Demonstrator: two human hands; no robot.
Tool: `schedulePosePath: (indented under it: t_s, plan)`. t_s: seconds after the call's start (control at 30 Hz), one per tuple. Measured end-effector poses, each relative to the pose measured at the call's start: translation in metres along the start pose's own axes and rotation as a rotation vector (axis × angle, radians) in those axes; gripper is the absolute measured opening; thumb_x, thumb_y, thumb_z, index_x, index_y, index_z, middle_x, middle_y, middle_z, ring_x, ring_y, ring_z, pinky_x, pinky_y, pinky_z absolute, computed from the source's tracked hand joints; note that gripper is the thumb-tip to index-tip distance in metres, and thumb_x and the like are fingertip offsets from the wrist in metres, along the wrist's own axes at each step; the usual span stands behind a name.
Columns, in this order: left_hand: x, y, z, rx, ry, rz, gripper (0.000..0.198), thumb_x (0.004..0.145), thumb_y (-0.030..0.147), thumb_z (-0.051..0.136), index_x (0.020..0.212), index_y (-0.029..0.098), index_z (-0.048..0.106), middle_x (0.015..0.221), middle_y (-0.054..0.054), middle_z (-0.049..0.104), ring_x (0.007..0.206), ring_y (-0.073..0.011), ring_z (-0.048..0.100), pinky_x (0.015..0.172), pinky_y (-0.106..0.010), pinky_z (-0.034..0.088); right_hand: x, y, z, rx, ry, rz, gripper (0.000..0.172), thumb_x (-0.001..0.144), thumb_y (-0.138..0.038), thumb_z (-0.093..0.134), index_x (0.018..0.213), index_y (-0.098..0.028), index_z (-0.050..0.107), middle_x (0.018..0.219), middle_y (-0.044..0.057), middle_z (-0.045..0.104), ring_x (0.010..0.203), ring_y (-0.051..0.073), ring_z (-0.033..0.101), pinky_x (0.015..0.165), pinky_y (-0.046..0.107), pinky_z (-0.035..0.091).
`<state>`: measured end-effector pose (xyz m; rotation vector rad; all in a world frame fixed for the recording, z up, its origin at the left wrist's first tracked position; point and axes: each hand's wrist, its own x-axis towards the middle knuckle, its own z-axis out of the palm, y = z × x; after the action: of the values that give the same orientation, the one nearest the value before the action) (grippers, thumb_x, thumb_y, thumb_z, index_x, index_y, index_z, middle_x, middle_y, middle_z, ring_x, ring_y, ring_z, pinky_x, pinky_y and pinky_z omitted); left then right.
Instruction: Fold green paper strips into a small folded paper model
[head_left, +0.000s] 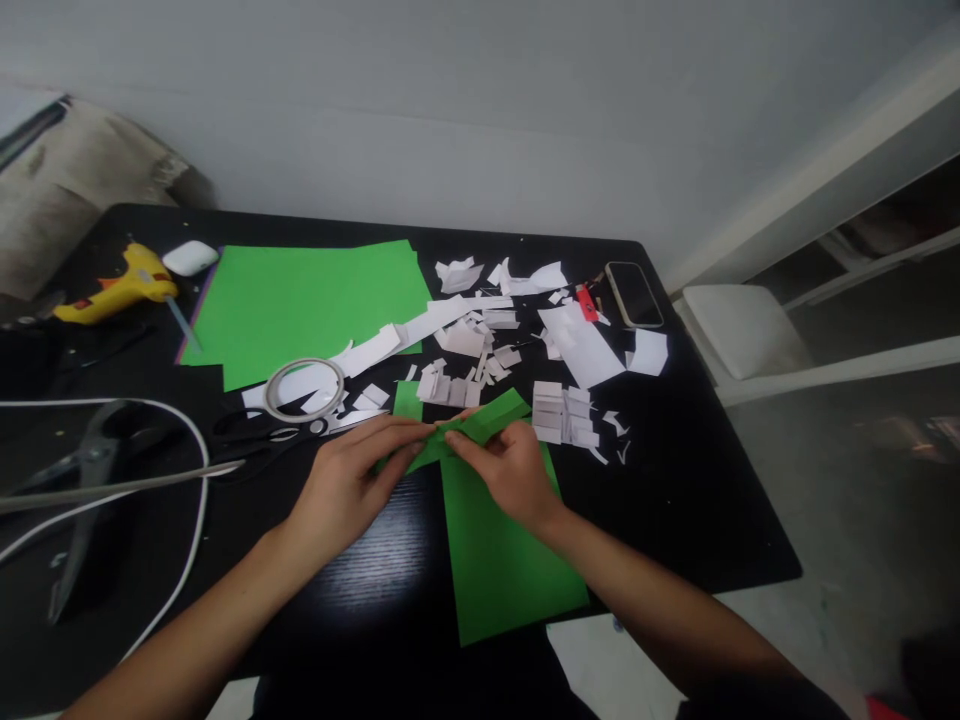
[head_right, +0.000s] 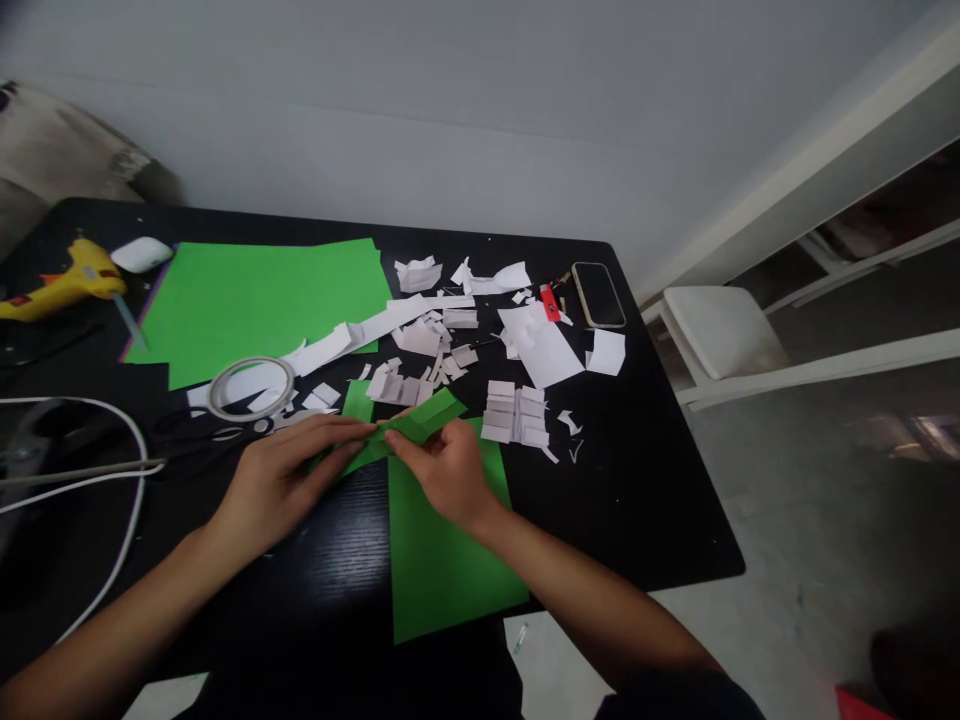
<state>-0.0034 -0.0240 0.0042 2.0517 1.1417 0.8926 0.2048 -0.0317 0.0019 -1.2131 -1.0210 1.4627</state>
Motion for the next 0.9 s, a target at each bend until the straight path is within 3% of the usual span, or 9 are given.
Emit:
schedulePosePath:
  t_s: [0.27, 0.6, 0.77, 0.9]
  plan:
    - [-0.0023, 0.0041, 0.0042, 0.033, 0.118, -0.147, 0.010, 0.095, 0.028, 0.070, 0.103, 0.022, 0.074, 0.097, -0.003, 0.080, 0.085, -0.0197, 0.075, 0.073, -0.030, 0.058, -0.0087, 0.0068, 0.0010, -0.103, -0.056, -0.177, 0.015, 0.088, -0.030, 0.080, 0.103, -0.030, 0.078, 0.112, 0.004, 0.080, 0.110, 0.028, 0.075, 0.101, 0.049, 0.060]
    - [0.0008, 0.0059, 0.0035, -0.020, 0.093, -0.030, 0.012, 0.098, 0.024, 0.067, 0.108, 0.023, 0.074, 0.100, -0.005, 0.077, 0.092, -0.0188, 0.072, 0.081, -0.032, 0.057, -0.0080, 0.0075, -0.0016, -0.223, -0.066, -0.244, 0.015, 0.090, -0.029, 0.077, 0.105, -0.032, 0.079, 0.109, 0.004, 0.080, 0.106, 0.027, 0.075, 0.099, 0.048, 0.060]
    - [0.0011, 0.0072, 0.0036, -0.032, 0.108, -0.066, 0.008, 0.096, 0.024, 0.070, 0.104, 0.023, 0.073, 0.098, -0.003, 0.077, 0.091, -0.0179, 0.072, 0.081, -0.031, 0.057, -0.0077, 0.0068, -0.0020, -0.275, -0.083, -0.328, 0.013, 0.091, -0.028, 0.076, 0.104, -0.031, 0.078, 0.108, 0.004, 0.078, 0.106, 0.026, 0.074, 0.098, 0.046, 0.059]
    - [0.0005, 0.0087, 0.0042, -0.107, 0.121, -0.176, 0.008, 0.093, 0.028, 0.073, 0.099, 0.023, 0.074, 0.097, -0.003, 0.077, 0.090, -0.0184, 0.073, 0.079, -0.031, 0.057, -0.0071, 0.0086, -0.0022, -0.295, -0.093, -0.350, 0.013, 0.092, -0.026, 0.075, 0.104, -0.030, 0.078, 0.109, 0.004, 0.078, 0.107, 0.025, 0.073, 0.098, 0.046, 0.058]
